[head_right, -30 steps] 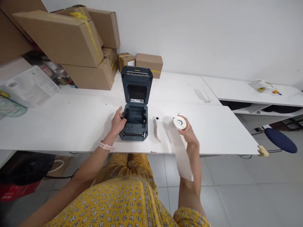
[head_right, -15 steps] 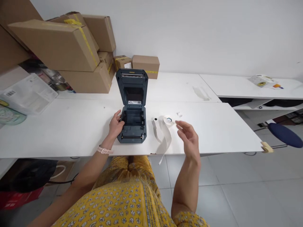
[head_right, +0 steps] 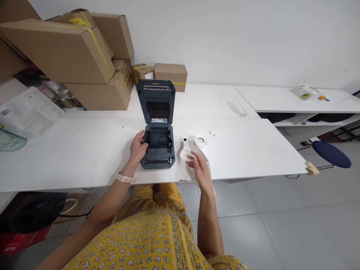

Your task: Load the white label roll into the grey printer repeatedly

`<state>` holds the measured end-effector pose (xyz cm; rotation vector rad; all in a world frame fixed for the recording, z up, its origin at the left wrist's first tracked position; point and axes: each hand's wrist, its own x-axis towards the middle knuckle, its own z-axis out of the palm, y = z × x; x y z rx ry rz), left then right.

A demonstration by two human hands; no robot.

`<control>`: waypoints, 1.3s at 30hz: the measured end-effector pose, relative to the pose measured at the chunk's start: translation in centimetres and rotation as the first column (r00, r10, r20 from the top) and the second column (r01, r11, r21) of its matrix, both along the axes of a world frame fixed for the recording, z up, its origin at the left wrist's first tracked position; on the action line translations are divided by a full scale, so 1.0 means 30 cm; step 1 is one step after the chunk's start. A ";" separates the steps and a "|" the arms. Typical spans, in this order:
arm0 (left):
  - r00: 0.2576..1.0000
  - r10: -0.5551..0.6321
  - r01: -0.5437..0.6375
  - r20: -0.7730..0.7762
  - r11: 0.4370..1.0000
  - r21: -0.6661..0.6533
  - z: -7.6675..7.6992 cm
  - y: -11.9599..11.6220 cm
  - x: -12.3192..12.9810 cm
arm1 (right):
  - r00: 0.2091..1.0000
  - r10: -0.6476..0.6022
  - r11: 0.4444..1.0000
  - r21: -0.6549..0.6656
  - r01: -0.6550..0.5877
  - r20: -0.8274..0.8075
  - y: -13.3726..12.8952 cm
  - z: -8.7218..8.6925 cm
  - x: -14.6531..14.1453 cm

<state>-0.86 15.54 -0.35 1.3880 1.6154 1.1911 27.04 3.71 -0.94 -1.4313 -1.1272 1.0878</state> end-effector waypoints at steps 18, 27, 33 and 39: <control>1.000 -0.001 0.000 0.028 1.000 0.010 0.000 -0.010 0.006 | 0.990 -0.137 0.965 0.231 0.127 0.027 0.381 -0.152 -0.143; 0.994 -0.009 0.004 0.108 0.999 0.046 -0.028 0.004 0.008 | 0.848 0.411 0.810 0.293 -0.508 0.334 0.285 0.185 -0.209; 0.966 -0.034 0.013 0.256 0.997 0.083 -0.035 0.004 0.019 | 0.459 0.376 0.684 0.092 -0.723 0.805 0.386 0.169 -0.301; 0.948 -0.063 0.036 0.313 0.995 0.091 -0.033 0.001 0.022 | 0.419 0.409 0.639 0.074 -0.766 0.810 0.391 0.139 -0.314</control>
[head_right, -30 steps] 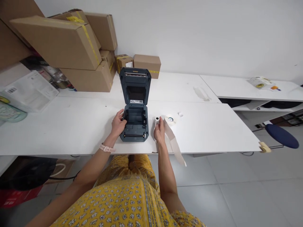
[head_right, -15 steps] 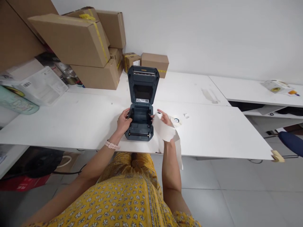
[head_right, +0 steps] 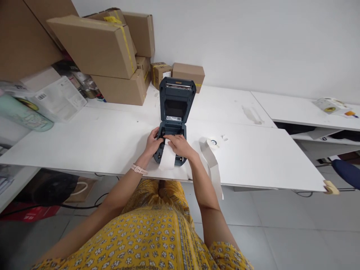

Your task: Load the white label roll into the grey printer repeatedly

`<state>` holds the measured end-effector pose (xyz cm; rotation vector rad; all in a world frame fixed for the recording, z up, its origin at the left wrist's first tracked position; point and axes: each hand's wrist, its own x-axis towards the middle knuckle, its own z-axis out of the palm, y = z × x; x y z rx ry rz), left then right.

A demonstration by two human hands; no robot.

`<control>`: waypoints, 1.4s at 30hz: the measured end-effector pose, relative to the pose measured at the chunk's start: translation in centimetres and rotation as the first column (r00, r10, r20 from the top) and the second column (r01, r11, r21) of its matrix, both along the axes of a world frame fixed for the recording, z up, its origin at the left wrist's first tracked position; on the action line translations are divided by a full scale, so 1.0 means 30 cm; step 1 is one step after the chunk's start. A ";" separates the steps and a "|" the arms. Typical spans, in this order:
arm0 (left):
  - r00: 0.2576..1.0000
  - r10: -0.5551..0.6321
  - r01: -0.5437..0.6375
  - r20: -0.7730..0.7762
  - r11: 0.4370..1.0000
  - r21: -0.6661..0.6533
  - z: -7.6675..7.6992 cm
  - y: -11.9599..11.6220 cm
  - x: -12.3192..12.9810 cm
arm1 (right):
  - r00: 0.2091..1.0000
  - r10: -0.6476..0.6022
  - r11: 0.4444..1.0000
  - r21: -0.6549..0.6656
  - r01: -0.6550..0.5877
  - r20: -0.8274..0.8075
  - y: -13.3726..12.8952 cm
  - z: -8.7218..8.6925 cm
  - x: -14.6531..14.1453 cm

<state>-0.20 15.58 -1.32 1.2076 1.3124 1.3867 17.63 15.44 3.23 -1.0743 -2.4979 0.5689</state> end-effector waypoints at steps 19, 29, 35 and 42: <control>0.997 -0.067 0.068 0.046 0.998 -0.020 0.011 -0.007 -0.002 | 0.991 0.033 0.997 0.069 -0.024 -0.133 -0.040 -0.002 -0.005; 0.995 -0.086 0.086 0.042 0.996 -0.012 0.016 -0.012 -0.004 | 0.989 -0.024 0.999 -0.033 0.019 -0.148 -0.070 0.003 -0.001; 0.994 -0.068 0.072 -0.088 0.997 0.037 0.011 -0.008 -0.014 | 0.970 -0.045 0.995 -0.094 0.023 -0.239 -0.071 0.003 0.003; 0.982 -0.076 0.096 -0.170 0.989 0.109 0.037 -0.010 -0.013 | 0.969 -0.043 0.994 -0.112 0.016 -0.245 -0.071 0.003 0.010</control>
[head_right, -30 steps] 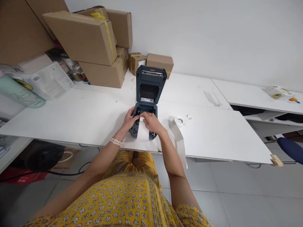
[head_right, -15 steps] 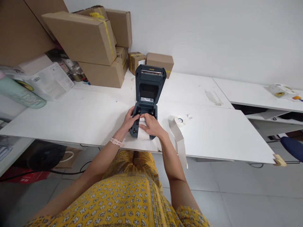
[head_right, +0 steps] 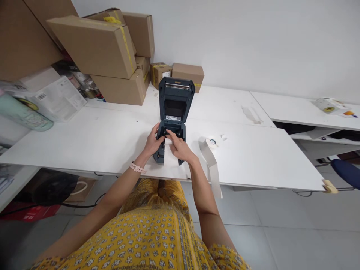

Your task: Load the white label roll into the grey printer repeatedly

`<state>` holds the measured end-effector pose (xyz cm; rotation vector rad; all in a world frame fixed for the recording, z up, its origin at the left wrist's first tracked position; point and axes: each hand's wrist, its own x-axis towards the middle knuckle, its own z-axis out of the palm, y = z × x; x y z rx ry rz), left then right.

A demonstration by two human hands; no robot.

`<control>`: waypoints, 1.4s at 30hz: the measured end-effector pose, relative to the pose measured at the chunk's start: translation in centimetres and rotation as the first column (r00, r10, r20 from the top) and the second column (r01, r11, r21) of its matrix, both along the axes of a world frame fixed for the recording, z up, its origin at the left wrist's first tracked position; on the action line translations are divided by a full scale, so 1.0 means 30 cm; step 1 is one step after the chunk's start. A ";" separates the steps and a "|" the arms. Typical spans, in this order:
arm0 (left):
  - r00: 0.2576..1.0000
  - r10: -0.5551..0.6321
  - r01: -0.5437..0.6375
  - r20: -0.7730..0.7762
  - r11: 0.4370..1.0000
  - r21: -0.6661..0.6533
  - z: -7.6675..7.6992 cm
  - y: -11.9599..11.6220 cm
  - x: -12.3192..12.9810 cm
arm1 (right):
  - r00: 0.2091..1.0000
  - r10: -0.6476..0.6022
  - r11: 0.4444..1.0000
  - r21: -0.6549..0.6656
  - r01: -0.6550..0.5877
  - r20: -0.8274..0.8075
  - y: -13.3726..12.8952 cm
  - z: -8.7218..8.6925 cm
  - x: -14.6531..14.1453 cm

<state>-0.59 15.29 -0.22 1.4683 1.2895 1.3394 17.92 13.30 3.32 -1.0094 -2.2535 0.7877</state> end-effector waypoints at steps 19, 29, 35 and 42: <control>0.900 -0.013 0.117 -0.435 0.970 0.214 0.048 -0.008 -0.013 | 0.989 -0.002 0.983 -0.183 -0.026 -0.151 0.009 -0.004 0.003; 0.851 -0.007 0.096 -0.525 0.985 0.144 0.044 0.000 -0.004 | 0.986 -0.011 0.995 -0.102 -0.006 -0.165 0.021 -0.032 -0.007; 0.846 -0.009 0.102 -0.533 0.984 0.146 0.038 0.002 -0.004 | 0.997 -0.018 1.000 -0.015 0.017 -0.071 0.013 -0.030 -0.010; 0.846 -0.017 0.122 -0.534 0.979 0.162 0.028 0.006 -0.010 | 0.978 -0.204 0.943 0.277 0.183 0.050 -0.180 -0.049 -0.006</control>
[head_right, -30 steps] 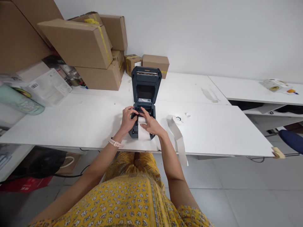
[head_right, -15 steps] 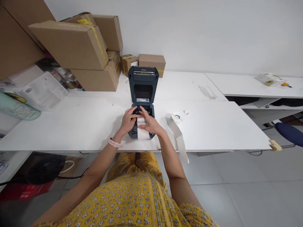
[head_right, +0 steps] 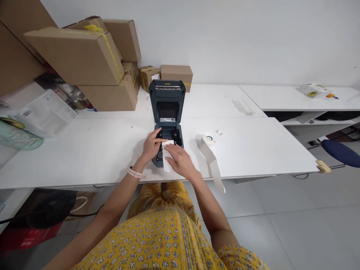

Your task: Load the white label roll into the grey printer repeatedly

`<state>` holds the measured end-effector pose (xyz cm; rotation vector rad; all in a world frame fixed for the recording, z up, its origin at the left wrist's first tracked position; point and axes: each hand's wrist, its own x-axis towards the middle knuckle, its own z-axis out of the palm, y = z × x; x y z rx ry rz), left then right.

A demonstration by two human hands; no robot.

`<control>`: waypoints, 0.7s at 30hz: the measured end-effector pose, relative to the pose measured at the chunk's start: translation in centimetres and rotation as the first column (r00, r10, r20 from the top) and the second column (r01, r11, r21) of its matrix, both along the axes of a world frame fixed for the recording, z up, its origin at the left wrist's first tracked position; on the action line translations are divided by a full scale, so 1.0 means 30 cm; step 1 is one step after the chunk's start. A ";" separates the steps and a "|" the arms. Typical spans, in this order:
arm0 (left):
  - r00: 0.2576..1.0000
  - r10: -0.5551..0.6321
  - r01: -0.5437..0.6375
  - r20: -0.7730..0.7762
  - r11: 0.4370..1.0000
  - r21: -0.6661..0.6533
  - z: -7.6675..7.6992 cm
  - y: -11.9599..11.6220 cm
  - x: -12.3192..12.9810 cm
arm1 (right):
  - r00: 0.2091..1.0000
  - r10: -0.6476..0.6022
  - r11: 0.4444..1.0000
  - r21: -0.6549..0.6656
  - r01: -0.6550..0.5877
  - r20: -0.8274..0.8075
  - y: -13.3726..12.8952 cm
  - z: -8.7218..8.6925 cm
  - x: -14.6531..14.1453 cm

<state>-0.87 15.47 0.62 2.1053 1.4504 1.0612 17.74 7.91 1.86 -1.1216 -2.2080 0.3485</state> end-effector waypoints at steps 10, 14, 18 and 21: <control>0.999 0.014 -0.014 -0.029 1.000 0.002 0.018 -0.007 0.006 | 0.996 -0.070 0.996 0.063 0.066 0.063 -0.111 -0.012 -0.037; 0.999 0.023 -0.023 -0.032 1.000 0.016 0.020 -0.008 0.006 | 0.994 -0.089 0.992 0.094 0.083 0.067 -0.115 -0.014 -0.052; 0.999 0.032 -0.032 -0.030 0.999 0.000 0.021 -0.007 0.007 | 0.993 -0.106 0.990 0.103 0.101 0.047 -0.124 -0.019 -0.063; 0.999 0.030 -0.030 -0.026 1.000 -0.007 0.021 -0.008 0.008 | 0.994 -0.101 0.990 0.106 0.096 0.034 -0.126 -0.024 -0.060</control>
